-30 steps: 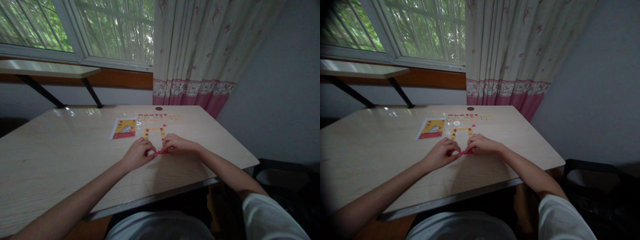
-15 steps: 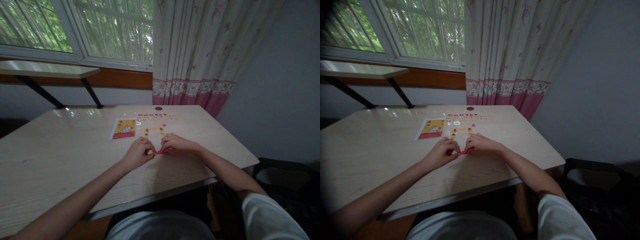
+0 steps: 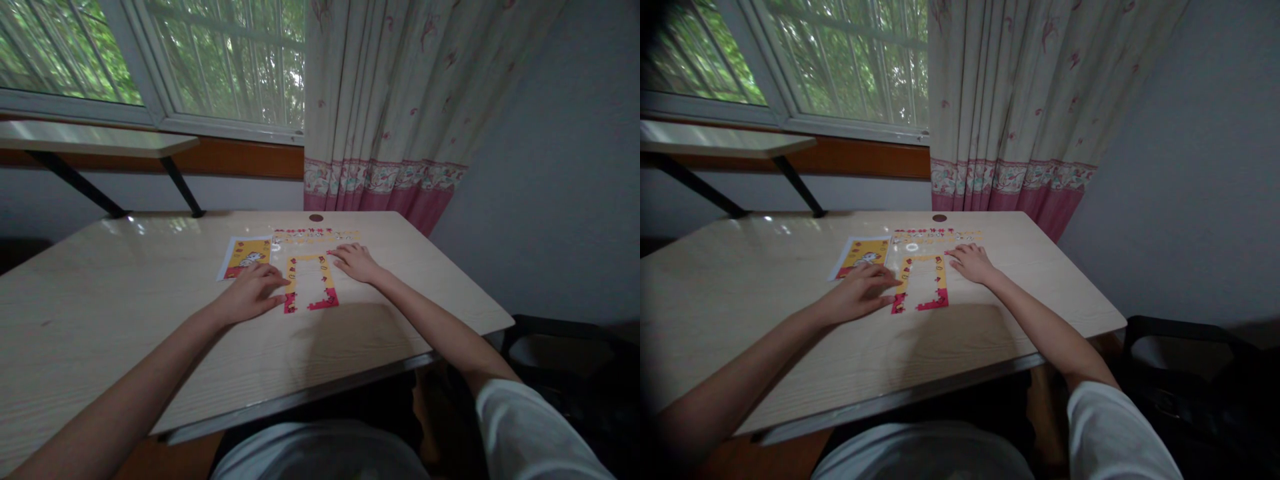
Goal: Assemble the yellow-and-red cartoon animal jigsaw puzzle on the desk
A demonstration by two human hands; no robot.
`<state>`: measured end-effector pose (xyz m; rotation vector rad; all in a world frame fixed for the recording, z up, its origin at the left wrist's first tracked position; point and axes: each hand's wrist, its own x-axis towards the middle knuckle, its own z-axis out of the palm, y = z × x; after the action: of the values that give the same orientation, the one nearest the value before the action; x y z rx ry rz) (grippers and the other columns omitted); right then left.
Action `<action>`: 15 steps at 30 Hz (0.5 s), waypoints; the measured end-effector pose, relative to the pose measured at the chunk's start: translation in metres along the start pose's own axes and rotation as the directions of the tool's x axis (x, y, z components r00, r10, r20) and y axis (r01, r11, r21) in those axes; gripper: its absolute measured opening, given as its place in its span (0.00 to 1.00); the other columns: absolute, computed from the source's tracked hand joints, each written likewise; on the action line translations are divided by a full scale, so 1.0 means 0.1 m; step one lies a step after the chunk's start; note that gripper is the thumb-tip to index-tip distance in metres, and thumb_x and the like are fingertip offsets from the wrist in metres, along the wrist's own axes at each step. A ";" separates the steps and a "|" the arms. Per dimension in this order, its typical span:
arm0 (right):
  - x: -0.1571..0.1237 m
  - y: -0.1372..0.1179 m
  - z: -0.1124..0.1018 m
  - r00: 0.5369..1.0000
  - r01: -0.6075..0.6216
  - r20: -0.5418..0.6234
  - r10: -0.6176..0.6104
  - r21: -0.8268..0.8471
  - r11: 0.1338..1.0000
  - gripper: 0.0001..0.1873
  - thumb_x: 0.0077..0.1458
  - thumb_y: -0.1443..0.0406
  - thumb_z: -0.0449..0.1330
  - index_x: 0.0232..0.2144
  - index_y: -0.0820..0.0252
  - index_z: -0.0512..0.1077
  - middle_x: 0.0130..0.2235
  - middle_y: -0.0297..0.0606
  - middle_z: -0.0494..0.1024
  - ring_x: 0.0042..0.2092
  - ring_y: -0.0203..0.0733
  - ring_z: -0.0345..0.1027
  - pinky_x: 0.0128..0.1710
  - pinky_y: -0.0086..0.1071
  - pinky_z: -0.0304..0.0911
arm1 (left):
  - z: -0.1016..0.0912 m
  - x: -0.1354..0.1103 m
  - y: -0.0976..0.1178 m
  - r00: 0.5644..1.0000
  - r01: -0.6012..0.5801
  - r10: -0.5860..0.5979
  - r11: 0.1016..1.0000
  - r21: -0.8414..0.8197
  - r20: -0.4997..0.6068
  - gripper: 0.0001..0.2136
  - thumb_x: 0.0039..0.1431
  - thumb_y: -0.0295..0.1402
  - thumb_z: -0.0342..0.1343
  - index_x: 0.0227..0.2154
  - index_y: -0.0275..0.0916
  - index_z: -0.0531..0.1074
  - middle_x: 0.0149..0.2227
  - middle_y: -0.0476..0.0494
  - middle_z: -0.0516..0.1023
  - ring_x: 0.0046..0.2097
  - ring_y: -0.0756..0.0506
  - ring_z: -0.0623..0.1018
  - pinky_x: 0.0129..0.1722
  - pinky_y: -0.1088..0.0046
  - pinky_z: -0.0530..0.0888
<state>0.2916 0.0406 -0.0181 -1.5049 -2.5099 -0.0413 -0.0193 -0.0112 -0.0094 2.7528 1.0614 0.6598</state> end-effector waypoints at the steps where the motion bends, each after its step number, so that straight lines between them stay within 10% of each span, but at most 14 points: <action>1: -0.01 0.00 -0.02 1.000 -0.005 -0.024 0.005 0.000 1.000 0.20 0.62 0.56 0.48 0.52 0.52 0.68 0.54 0.43 0.68 0.53 0.53 0.57 0.49 0.45 0.52 | 0.02 0.00 0.00 1.000 -0.007 0.007 1.000 0.009 0.011 0.16 0.55 0.46 0.54 0.41 0.44 0.75 0.42 0.41 0.73 0.44 0.40 0.70 0.46 0.60 0.64; 15: 0.01 0.09 -0.07 0.993 -0.100 -0.052 0.109 0.156 0.983 0.10 0.53 0.60 0.59 0.37 0.54 0.77 0.42 0.40 0.75 0.46 0.48 0.62 0.46 0.39 0.54 | 0.03 0.02 0.08 0.999 -0.017 0.015 0.999 0.047 0.045 0.17 0.56 0.45 0.53 0.41 0.39 0.74 0.41 0.40 0.73 0.44 0.40 0.70 0.46 0.60 0.63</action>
<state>0.2999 0.0444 -0.0115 -1.5460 -2.3262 0.1180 -0.0122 -0.0159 -0.0097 2.8047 1.0607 0.5794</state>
